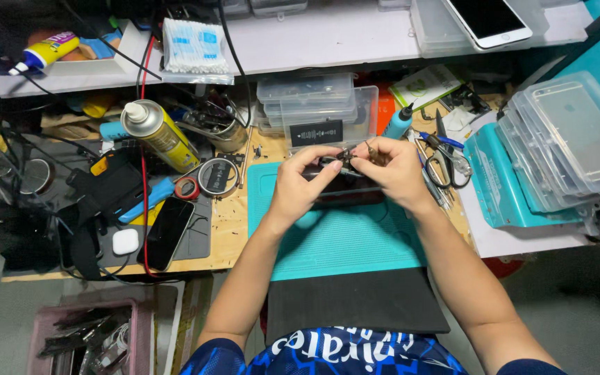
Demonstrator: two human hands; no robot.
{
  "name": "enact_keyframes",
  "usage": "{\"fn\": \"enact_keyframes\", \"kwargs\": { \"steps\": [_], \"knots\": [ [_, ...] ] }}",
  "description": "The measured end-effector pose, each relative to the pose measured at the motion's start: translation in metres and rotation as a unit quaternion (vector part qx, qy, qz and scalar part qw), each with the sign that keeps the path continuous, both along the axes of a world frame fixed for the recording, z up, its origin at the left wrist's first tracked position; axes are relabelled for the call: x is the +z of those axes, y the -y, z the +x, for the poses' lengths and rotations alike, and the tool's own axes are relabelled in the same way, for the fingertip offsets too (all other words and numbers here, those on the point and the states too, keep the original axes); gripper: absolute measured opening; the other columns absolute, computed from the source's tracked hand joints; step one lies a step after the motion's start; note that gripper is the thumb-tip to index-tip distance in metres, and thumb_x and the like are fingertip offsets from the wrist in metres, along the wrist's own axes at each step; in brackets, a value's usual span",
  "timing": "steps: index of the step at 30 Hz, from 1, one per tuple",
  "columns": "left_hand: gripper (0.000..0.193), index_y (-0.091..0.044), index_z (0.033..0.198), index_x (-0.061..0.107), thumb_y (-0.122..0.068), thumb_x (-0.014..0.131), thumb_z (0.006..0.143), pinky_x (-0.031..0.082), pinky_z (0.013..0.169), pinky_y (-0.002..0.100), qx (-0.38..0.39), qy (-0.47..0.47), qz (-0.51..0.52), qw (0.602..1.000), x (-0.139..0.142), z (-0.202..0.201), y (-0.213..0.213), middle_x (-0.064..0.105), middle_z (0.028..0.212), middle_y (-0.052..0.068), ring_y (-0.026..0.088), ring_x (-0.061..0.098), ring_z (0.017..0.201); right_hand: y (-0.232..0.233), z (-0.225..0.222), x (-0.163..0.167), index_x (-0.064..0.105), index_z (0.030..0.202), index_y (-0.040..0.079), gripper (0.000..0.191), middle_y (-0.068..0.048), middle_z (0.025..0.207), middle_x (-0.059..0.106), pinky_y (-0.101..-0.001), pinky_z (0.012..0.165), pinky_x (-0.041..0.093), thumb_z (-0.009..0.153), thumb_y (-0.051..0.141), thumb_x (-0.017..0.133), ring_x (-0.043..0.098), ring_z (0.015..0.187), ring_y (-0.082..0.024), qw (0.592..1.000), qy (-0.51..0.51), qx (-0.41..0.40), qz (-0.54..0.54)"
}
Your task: The person repairs a disassembled smartphone at a workbench, holding the phone frame and using a screwdriver to remove and tighten small screws from the internal components. They reposition the phone repeatedly to work on different edges and handle small internal parts and screws on the mat.
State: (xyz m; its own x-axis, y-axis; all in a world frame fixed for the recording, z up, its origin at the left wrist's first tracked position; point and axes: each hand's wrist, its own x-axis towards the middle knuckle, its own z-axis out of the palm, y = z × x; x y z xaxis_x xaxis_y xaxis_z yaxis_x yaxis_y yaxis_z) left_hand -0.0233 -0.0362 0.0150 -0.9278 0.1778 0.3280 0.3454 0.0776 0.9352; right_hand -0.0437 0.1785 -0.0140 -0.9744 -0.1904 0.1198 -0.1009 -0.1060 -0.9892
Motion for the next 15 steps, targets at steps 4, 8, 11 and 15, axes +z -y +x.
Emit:
{"fn": "enact_keyframes", "kwargs": {
  "steps": [4,8,11,15],
  "knots": [
    [0.023,-0.003,0.116,0.073,-0.013,0.072,0.095,0.05,0.072,0.02,-0.052,0.104,0.062,0.991,-0.007,-0.015,-0.006,0.072,0.093,0.0,0.004,0.06,0.08,-0.007,-0.01,0.003,0.073,0.099,-0.005,0.01,-0.006,0.093,0.074,-0.0216,0.075,0.054,0.09,-0.002,0.075,0.067,0.082,-0.007,1.0,0.009,-0.017,0.021],
    [0.018,-0.001,0.113,0.074,-0.012,0.069,0.1,0.053,0.071,0.02,-0.075,0.131,0.104,0.983,-0.012,-0.036,-0.007,0.073,0.093,0.001,0.004,0.064,0.082,-0.014,-0.019,0.008,0.074,0.095,-0.005,0.01,-0.007,0.092,0.075,-0.0222,0.074,0.054,0.086,-0.001,0.078,0.068,0.081,-0.008,0.998,0.004,-0.025,0.064],
    [0.017,0.001,0.11,0.074,-0.01,0.071,0.097,0.055,0.076,0.021,-0.107,0.124,0.117,0.98,-0.016,-0.049,-0.006,0.075,0.095,0.003,0.006,0.067,0.086,-0.015,-0.024,0.01,0.073,0.094,-0.005,0.01,-0.007,0.094,0.076,-0.0224,0.077,0.055,0.087,0.0,0.078,0.068,0.083,-0.008,0.999,-0.006,-0.004,0.044],
    [0.017,0.005,0.104,0.074,-0.009,0.073,0.096,0.056,0.075,0.022,-0.114,0.126,0.101,0.98,-0.021,-0.057,-0.006,0.074,0.093,0.004,0.007,0.067,0.084,-0.013,-0.026,0.016,0.074,0.095,-0.004,0.01,-0.007,0.095,0.075,-0.0229,0.077,0.054,0.087,0.0,0.079,0.068,0.084,-0.008,0.999,0.001,0.014,0.04]
  ]
}}
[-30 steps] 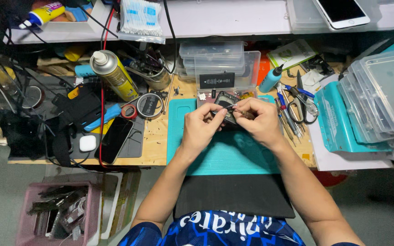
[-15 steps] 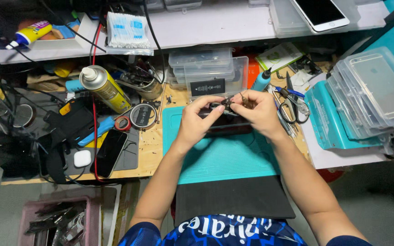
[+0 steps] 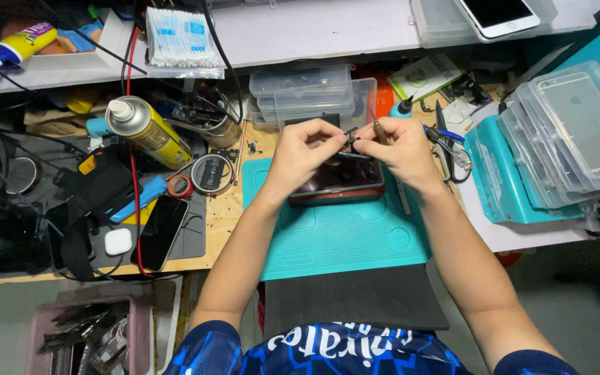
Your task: The person repairs a disassembled smartphone at a workbench, holding the phone frame and using a screwdriver to remove and tighten small screws from the internal components. They reposition the phone repeatedly to work on different edges and handle small internal parts and screws on the mat.
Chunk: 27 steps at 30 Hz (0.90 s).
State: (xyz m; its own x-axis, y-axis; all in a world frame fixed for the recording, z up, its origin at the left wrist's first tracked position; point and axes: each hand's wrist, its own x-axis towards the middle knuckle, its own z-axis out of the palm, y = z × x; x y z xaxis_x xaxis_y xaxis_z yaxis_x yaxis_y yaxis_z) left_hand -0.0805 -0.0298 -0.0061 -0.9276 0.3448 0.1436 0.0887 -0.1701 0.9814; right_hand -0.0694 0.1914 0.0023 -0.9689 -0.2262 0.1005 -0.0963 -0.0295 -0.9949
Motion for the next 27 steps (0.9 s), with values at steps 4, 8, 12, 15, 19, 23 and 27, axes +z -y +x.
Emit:
{"fn": "enact_keyframes", "kwargs": {
  "steps": [4,8,12,15,19,23,27],
  "knots": [
    [0.015,0.004,0.1,0.075,-0.01,0.072,0.096,0.055,0.075,0.021,0.035,-0.012,-0.017,0.999,0.0,0.001,0.003,0.075,0.09,0.003,0.006,0.067,0.083,0.0,0.005,0.016,0.075,0.101,-0.003,0.015,-0.003,0.095,0.071,-0.0216,0.076,0.051,0.087,0.001,0.079,0.064,0.084,-0.007,0.997,-0.035,0.018,0.067],
    [0.016,0.001,0.101,0.078,-0.013,0.073,0.095,0.048,0.065,0.02,0.042,-0.019,-0.055,0.997,0.006,0.009,0.009,0.073,0.083,0.0,0.004,0.061,0.074,-0.006,0.012,0.033,0.073,0.097,-0.003,0.012,0.001,0.099,0.069,-0.0202,0.077,0.049,0.088,0.003,0.078,0.063,0.089,-0.004,0.982,-0.137,0.044,0.12],
    [0.018,-0.001,0.103,0.079,-0.015,0.073,0.094,0.035,0.048,0.019,0.016,0.052,-0.059,0.997,0.012,0.016,0.015,0.067,0.073,-0.002,0.002,0.049,0.057,-0.008,0.017,0.036,0.075,0.094,-0.001,0.012,0.004,0.079,0.063,-0.0216,0.058,0.035,0.087,0.008,0.08,0.047,0.069,-0.002,0.985,-0.033,0.022,0.167],
    [0.016,-0.001,0.103,0.079,-0.015,0.073,0.095,0.034,0.047,0.019,0.007,0.06,-0.038,0.997,0.017,0.017,0.016,0.068,0.076,-0.003,0.0,0.048,0.057,-0.006,0.019,0.036,0.076,0.095,0.0,0.012,0.007,0.077,0.064,-0.0208,0.055,0.033,0.086,0.008,0.078,0.045,0.066,0.0,0.986,-0.03,0.025,0.162],
    [0.016,-0.002,0.103,0.079,-0.015,0.073,0.095,0.034,0.047,0.019,0.011,0.073,-0.039,0.997,0.021,0.019,0.018,0.069,0.077,-0.003,0.0,0.048,0.057,-0.005,0.022,0.042,0.076,0.097,0.0,0.012,0.0,0.075,0.063,-0.0238,0.056,0.037,0.088,0.007,0.079,0.05,0.065,-0.006,0.975,-0.096,0.03,0.197],
    [0.016,-0.003,0.104,0.079,-0.015,0.073,0.095,0.034,0.048,0.019,0.019,0.06,-0.041,0.997,0.021,0.021,0.018,0.068,0.075,-0.003,0.0,0.048,0.056,-0.004,0.024,0.049,0.075,0.1,0.001,0.014,-0.004,0.086,0.07,-0.025,0.065,0.048,0.087,0.002,0.073,0.064,0.074,-0.011,0.939,-0.252,0.025,0.234],
    [0.015,-0.002,0.104,0.078,-0.013,0.074,0.095,0.034,0.049,0.019,0.032,0.046,-0.04,0.998,0.019,0.023,0.018,0.069,0.076,-0.002,0.001,0.049,0.057,-0.005,0.024,0.05,0.074,0.104,0.001,0.017,-0.005,0.093,0.07,-0.0251,0.072,0.05,0.089,-0.002,0.068,0.067,0.082,-0.012,0.942,-0.263,0.032,0.208]
  ]
}}
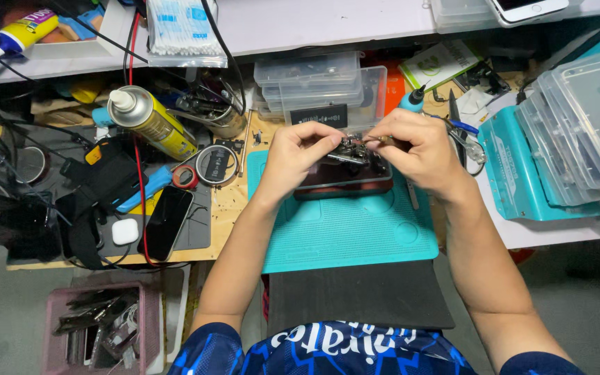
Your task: The person repairs a disassembled smartphone at a workbench, holding the phone frame and using a screwdriver to remove and tighten small screws from the internal components. They reposition the phone repeatedly to work on different edges and handle small internal parts and screws on the mat.
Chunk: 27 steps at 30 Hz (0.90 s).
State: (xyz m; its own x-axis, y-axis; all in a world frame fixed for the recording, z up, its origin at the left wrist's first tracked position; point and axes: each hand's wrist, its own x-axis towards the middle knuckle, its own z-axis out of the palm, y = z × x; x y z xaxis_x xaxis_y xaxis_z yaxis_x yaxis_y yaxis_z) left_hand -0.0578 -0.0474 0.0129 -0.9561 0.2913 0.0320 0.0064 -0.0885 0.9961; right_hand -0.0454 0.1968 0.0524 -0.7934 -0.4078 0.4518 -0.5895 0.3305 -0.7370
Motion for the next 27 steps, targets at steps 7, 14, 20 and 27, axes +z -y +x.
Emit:
{"fn": "enact_keyframes", "kwargs": {
  "steps": [7,14,20,27],
  "knots": [
    [0.015,-0.001,0.105,0.077,-0.011,0.073,0.095,0.034,0.048,0.019,0.007,0.014,0.018,1.0,0.001,0.001,0.0,0.07,0.078,-0.002,0.001,0.048,0.057,-0.007,-0.002,-0.015,0.074,0.098,-0.004,0.01,-0.004,0.086,0.066,-0.0219,0.065,0.04,0.089,0.001,0.076,0.053,0.072,-0.007,0.961,0.235,-0.02,-0.142],
    [0.016,-0.001,0.107,0.077,-0.011,0.071,0.096,0.032,0.047,0.02,-0.001,0.038,0.045,0.998,0.004,0.003,0.001,0.068,0.076,-0.002,0.001,0.047,0.054,0.001,-0.005,-0.034,0.073,0.102,-0.003,0.012,-0.004,0.09,0.073,-0.0199,0.072,0.052,0.091,0.001,0.076,0.067,0.079,-0.006,0.919,0.292,-0.047,-0.26],
    [0.017,0.001,0.11,0.076,-0.008,0.069,0.097,0.043,0.061,0.019,-0.011,0.032,0.061,0.998,-0.003,0.0,0.0,0.073,0.089,0.001,0.003,0.059,0.072,0.012,0.0,-0.041,0.074,0.098,0.0,0.009,-0.001,0.082,0.071,-0.0192,0.059,0.042,0.09,0.004,0.077,0.059,0.068,-0.005,0.9,0.329,-0.096,-0.267],
    [0.018,0.005,0.111,0.074,-0.004,0.068,0.098,0.055,0.086,0.025,-0.029,0.026,0.098,0.994,-0.012,-0.007,0.001,0.076,0.102,0.009,0.011,0.069,0.093,0.013,0.0,-0.038,0.076,0.096,0.0,0.008,0.0,0.081,0.071,-0.0192,0.062,0.044,0.09,0.005,0.079,0.06,0.069,-0.004,0.921,0.285,-0.111,-0.241]
  ]
}}
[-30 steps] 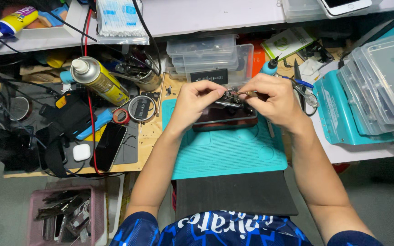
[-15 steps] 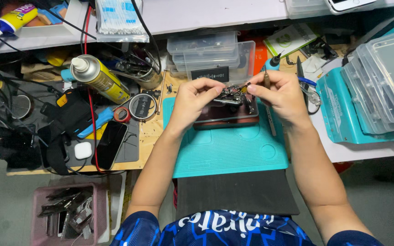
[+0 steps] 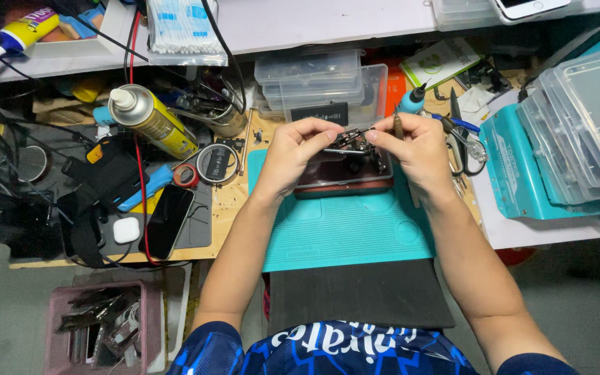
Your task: The person repairs a disassembled smartphone at a workbench, holding the phone frame and using a screwdriver to remove and tighten small screws from the internal components. They reposition the phone repeatedly to work on different edges and handle small internal parts and screws on the mat.
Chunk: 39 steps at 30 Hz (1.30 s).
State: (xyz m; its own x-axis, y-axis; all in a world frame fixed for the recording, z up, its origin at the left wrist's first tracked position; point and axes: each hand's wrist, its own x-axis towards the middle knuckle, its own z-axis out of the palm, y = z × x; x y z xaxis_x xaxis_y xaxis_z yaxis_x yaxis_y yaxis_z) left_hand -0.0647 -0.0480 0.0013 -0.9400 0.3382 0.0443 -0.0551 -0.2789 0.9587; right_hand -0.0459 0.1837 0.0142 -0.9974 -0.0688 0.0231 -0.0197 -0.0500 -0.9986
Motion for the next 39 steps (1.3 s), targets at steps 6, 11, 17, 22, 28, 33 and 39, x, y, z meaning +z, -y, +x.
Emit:
{"fn": "enact_keyframes", "kwargs": {
  "steps": [6,11,17,22,28,33,39],
  "knots": [
    [0.018,0.005,0.112,0.074,-0.005,0.066,0.098,0.056,0.089,0.026,-0.017,0.01,0.008,1.0,-0.001,-0.002,0.002,0.076,0.104,0.008,0.011,0.07,0.095,-0.005,0.0,0.003,0.076,0.098,0.001,0.009,0.001,0.083,0.072,-0.018,0.064,0.045,0.09,0.005,0.078,0.062,0.072,-0.003,1.0,-0.011,0.001,-0.023],
    [0.02,0.005,0.115,0.073,-0.005,0.064,0.1,0.057,0.088,0.027,-0.036,0.032,0.03,0.998,-0.001,-0.003,0.002,0.075,0.104,0.009,0.012,0.07,0.095,-0.008,0.0,0.003,0.075,0.094,0.003,0.009,0.002,0.076,0.069,-0.0185,0.053,0.032,0.089,0.008,0.08,0.049,0.059,-0.001,1.0,0.01,-0.017,-0.002],
    [0.019,0.006,0.115,0.072,-0.005,0.064,0.101,0.058,0.088,0.028,-0.059,0.064,0.072,0.994,0.002,-0.001,0.003,0.075,0.106,0.01,0.013,0.071,0.095,-0.007,-0.004,0.001,0.075,0.092,0.003,0.008,0.004,0.075,0.068,-0.018,0.056,0.036,0.087,0.008,0.08,0.053,0.063,-0.001,0.999,0.026,0.028,-0.014],
    [0.019,0.005,0.114,0.072,-0.006,0.065,0.101,0.058,0.087,0.028,-0.051,0.063,0.069,0.994,0.004,-0.001,0.004,0.075,0.106,0.01,0.013,0.071,0.095,0.0,-0.003,0.003,0.075,0.089,0.002,0.009,0.004,0.075,0.068,-0.0183,0.059,0.04,0.088,0.009,0.081,0.056,0.065,-0.001,0.999,-0.004,0.015,0.033],
    [0.019,0.004,0.113,0.073,-0.006,0.065,0.1,0.057,0.087,0.027,-0.046,0.052,0.06,0.996,0.004,-0.001,0.004,0.076,0.104,0.009,0.013,0.07,0.095,0.002,-0.003,0.011,0.075,0.086,0.001,0.011,0.004,0.071,0.065,-0.0192,0.056,0.037,0.086,0.009,0.083,0.053,0.063,-0.001,0.994,-0.019,-0.003,0.107],
    [0.018,0.004,0.111,0.074,-0.005,0.065,0.099,0.056,0.088,0.026,-0.024,0.027,0.019,0.999,0.004,0.0,0.002,0.076,0.103,0.008,0.011,0.07,0.094,0.003,0.002,0.024,0.075,0.087,0.001,0.009,0.002,0.075,0.071,-0.0181,0.059,0.044,0.086,0.007,0.081,0.061,0.067,-0.002,0.995,-0.04,0.023,0.086],
    [0.017,0.004,0.11,0.074,-0.005,0.066,0.098,0.056,0.086,0.026,-0.021,0.032,0.027,0.999,0.003,-0.001,0.001,0.076,0.101,0.008,0.011,0.07,0.092,0.001,0.006,0.034,0.074,0.087,0.0,0.008,0.002,0.073,0.071,-0.0178,0.057,0.042,0.087,0.006,0.079,0.06,0.065,-0.001,0.994,-0.035,0.057,0.082]
  ]
}}
